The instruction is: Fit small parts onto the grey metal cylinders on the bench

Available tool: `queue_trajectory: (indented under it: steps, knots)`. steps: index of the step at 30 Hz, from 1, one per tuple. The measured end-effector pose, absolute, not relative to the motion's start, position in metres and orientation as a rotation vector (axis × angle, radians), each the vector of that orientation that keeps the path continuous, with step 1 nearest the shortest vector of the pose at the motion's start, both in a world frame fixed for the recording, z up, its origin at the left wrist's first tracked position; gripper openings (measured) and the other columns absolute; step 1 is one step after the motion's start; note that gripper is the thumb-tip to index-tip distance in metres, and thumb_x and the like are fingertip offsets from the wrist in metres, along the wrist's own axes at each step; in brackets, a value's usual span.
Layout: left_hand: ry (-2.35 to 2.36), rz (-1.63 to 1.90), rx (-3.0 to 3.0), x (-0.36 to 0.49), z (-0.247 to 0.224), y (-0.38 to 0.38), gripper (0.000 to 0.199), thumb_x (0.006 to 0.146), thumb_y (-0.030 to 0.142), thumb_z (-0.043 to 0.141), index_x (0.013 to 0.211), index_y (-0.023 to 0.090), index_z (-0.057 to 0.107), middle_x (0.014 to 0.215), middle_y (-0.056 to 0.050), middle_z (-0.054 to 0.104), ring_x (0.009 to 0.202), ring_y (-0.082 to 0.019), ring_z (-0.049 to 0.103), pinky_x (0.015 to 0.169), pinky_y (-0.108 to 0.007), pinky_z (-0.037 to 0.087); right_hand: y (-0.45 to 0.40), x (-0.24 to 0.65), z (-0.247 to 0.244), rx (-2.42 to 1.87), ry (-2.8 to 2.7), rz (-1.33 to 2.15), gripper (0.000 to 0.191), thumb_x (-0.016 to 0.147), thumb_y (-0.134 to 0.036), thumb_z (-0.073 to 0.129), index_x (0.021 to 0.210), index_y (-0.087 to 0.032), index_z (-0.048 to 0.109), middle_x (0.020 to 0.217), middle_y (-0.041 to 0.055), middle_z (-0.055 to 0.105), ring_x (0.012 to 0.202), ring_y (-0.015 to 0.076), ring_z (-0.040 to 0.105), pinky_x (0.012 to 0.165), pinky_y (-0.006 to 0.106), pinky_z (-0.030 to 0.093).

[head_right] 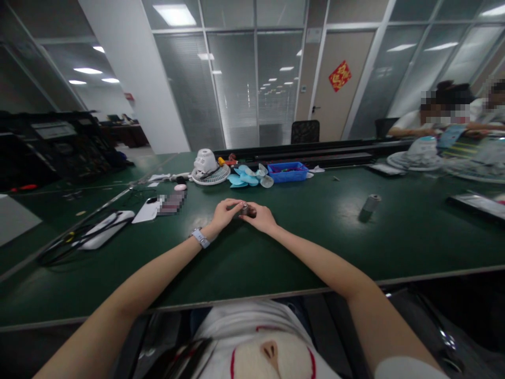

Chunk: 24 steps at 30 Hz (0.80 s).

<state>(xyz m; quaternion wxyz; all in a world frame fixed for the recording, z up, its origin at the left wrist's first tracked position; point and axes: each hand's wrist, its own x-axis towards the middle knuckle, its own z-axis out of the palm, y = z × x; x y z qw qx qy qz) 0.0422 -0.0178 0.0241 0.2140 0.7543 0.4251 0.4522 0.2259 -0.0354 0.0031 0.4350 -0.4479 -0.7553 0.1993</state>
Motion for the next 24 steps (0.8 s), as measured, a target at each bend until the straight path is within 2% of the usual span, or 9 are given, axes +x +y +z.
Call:
queue_trajectory:
  steps: [5,9,12,15,18,21,24]
  knots:
    - [1.271,1.144,2.149,0.01,0.021,-0.012,0.027,0.089,0.043,0.061,0.105,0.029,0.078,0.109,-0.006,0.074,0.107,-0.022,0.062,0.1,-0.037,0.044,-0.035,0.227,0.002,-1.127,-1.848,0.538,0.046,0.076,-0.041,0.079,0.117,-0.026,0.067,0.103,0.0032,0.076,0.089,0.0216,0.073,0.082,0.035,0.059]
    - [1.546,0.911,2.24,-0.011,0.015,-0.007,0.024,0.082,0.049,0.068,0.098,0.036,0.08,0.112,-0.006,0.069,0.113,-0.027,0.052,0.104,-0.044,0.038,-0.036,0.225,0.0,-1.128,-1.84,0.546,0.047,0.075,-0.042,0.079,0.117,-0.025,0.067,0.104,0.0048,0.075,0.09,0.0222,0.073,0.083,0.037,0.059]
    - [1.586,0.824,2.271,-0.015,0.011,-0.006,0.022,0.078,0.052,0.071,0.094,0.038,0.08,0.116,-0.006,0.065,0.114,-0.03,0.048,0.102,-0.045,0.037,-0.033,0.226,-0.001,-1.109,-1.79,0.562,0.043,0.075,-0.04,0.08,0.114,-0.025,0.069,0.102,0.0049,0.076,0.09,0.0217,0.073,0.083,0.036,0.059]
    - [1.597,0.813,2.282,-0.014,0.01,-0.007,0.025,0.079,0.053,0.069,0.098,0.039,0.08,0.118,-0.007,0.065,0.115,-0.032,0.047,0.101,-0.046,0.037,-0.022,0.246,0.005,-1.128,-1.713,0.53,0.043,0.075,-0.039,0.08,0.112,-0.022,0.069,0.102,0.0066,0.076,0.09,0.0214,0.073,0.083,0.036,0.059]
    - [1.617,0.899,2.26,-0.012,0.011,-0.006,0.031,0.084,0.052,0.064,0.107,0.035,0.078,0.116,-0.009,0.067,0.114,-0.031,0.05,0.102,-0.046,0.037,-0.004,0.295,0.015,-1.275,-1.592,0.335,0.045,0.076,-0.041,0.078,0.114,-0.019,0.069,0.102,0.0085,0.076,0.089,0.0224,0.072,0.083,0.037,0.058]
    - [1.632,1.07,2.162,-0.011,0.01,-0.002,0.033,0.092,0.043,0.054,0.11,0.028,0.076,0.108,-0.009,0.072,0.107,-0.026,0.058,0.102,-0.042,0.04,0.011,0.364,0.019,-1.556,-1.427,0.048,0.045,0.076,-0.041,0.077,0.115,-0.019,0.069,0.102,0.0103,0.075,0.091,0.0253,0.071,0.085,0.04,0.055]
    - [1.658,1.19,2.018,-0.011,0.008,0.002,0.033,0.093,0.033,0.049,0.11,0.024,0.076,0.103,-0.008,0.074,0.097,-0.024,0.063,0.095,-0.036,0.046,0.016,0.429,0.012,-1.834,-1.27,-0.101,0.044,0.076,-0.039,0.077,0.114,-0.018,0.069,0.103,0.0135,0.074,0.094,0.0281,0.069,0.087,0.041,0.052]
